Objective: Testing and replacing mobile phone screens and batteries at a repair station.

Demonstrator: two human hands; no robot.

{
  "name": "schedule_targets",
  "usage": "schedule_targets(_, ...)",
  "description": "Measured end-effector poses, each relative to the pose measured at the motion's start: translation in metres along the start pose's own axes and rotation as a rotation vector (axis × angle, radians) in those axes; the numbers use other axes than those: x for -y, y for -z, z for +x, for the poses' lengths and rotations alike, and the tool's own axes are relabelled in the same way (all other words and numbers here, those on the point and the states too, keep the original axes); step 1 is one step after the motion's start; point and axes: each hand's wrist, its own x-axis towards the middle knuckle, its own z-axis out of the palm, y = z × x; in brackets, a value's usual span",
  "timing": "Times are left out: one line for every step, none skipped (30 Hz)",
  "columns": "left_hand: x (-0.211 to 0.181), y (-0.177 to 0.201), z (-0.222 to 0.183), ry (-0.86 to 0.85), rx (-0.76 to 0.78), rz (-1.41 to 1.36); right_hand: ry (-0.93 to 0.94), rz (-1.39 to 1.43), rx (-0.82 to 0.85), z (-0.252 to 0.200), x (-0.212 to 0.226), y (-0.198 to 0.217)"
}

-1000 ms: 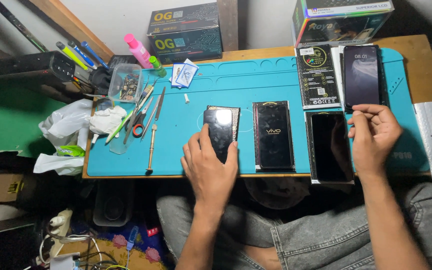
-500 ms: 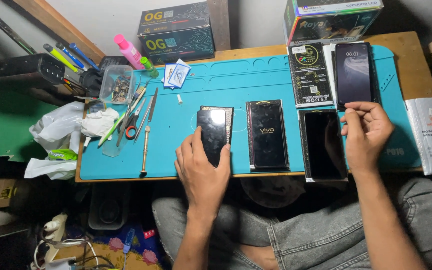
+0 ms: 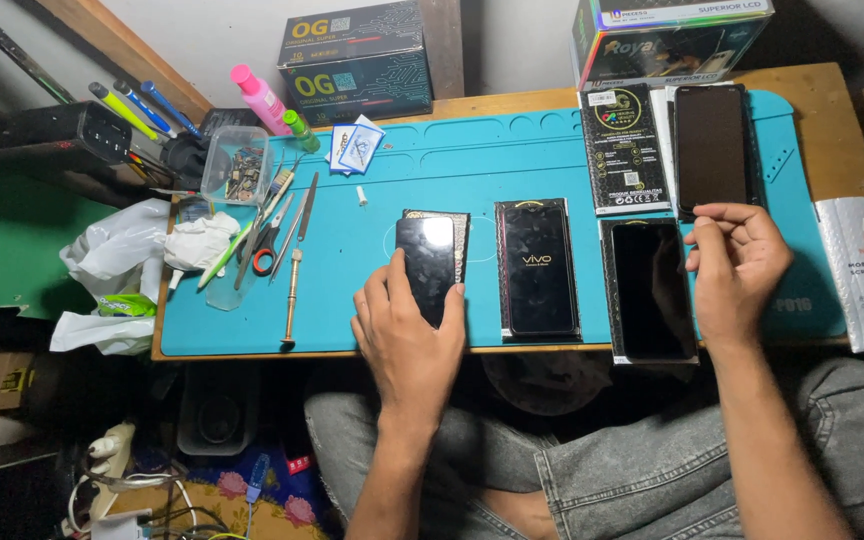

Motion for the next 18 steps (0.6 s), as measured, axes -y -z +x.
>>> schedule_targets(0.000, 0.000, 0.001, 0.001, 0.000, 0.000, 0.000, 0.000, 0.001, 0.000, 0.000, 0.000)
schedule_targets(-0.001, 0.001, 0.001, 0.003, -0.005, -0.003, 0.013, -0.006, 0.000, 0.000, 0.000, 0.000)
schedule_targets(-0.001, 0.001, 0.002, 0.004, -0.011, -0.006, 0.027, -0.012, -0.001, 0.000, 0.000, 0.000)
schedule_targets(-0.001, 0.001, 0.003, 0.005, -0.012, -0.006, 0.028, -0.011, 0.000, 0.000, -0.001, 0.000)
schedule_targets(-0.001, 0.000, 0.003, 0.010, -0.005, 0.000, 0.025, -0.003, -0.003, 0.000, -0.001, 0.000)
schedule_targets(-0.001, -0.001, 0.003, 0.015, 0.002, 0.006, 0.022, 0.006, -0.006, 0.000, -0.001, 0.000)
schedule_targets(-0.003, 0.002, 0.002, 0.014, 0.003, 0.005, 0.022, 0.005, -0.008, 0.000, 0.000, 0.000)
schedule_targets(-0.006, 0.004, 0.001, 0.002, -0.022, 0.010, 0.011, 0.008, -0.007, 0.000, 0.000, -0.001)
schedule_targets(-0.009, 0.006, 0.000, -0.010, -0.046, 0.015, 0.001, 0.010, -0.007, 0.000, 0.000, -0.001)
schedule_targets(-0.016, 0.011, -0.002, -0.012, -0.044, 0.013, 0.000, 0.009, -0.010, 0.000, 0.000, -0.001)
schedule_targets(-0.023, 0.015, -0.004, -0.045, -0.055, -0.057, -0.002, 0.012, -0.009, 0.000, 0.001, -0.002)
schedule_targets(-0.031, 0.020, -0.006, -0.078, -0.066, -0.128, -0.003, 0.014, -0.009, 0.001, 0.000, -0.002)
schedule_targets(-0.039, 0.019, -0.010, -0.083, -0.062, -0.134, -0.002, 0.009, -0.015, 0.000, 0.003, -0.001)
schedule_targets(-0.048, 0.019, -0.014, -0.159, -0.051, -0.258, -0.018, 0.000, -0.007, -0.001, 0.006, -0.001)
schedule_targets(-0.057, 0.019, -0.017, -0.238, -0.039, -0.385, -0.034, -0.010, -0.002, -0.002, 0.009, 0.000)
schedule_targets(-0.070, 0.021, -0.023, -0.244, -0.035, -0.392, -0.032, -0.015, -0.011, -0.006, 0.014, 0.003)
schedule_targets(-0.083, 0.024, -0.028, -0.211, 0.101, -0.570, -0.024, -0.053, 0.008, -0.009, 0.018, 0.006)
schedule_targets(-0.095, 0.026, -0.033, -0.177, 0.242, -0.746, -0.016, -0.092, 0.027, -0.013, 0.022, 0.008)
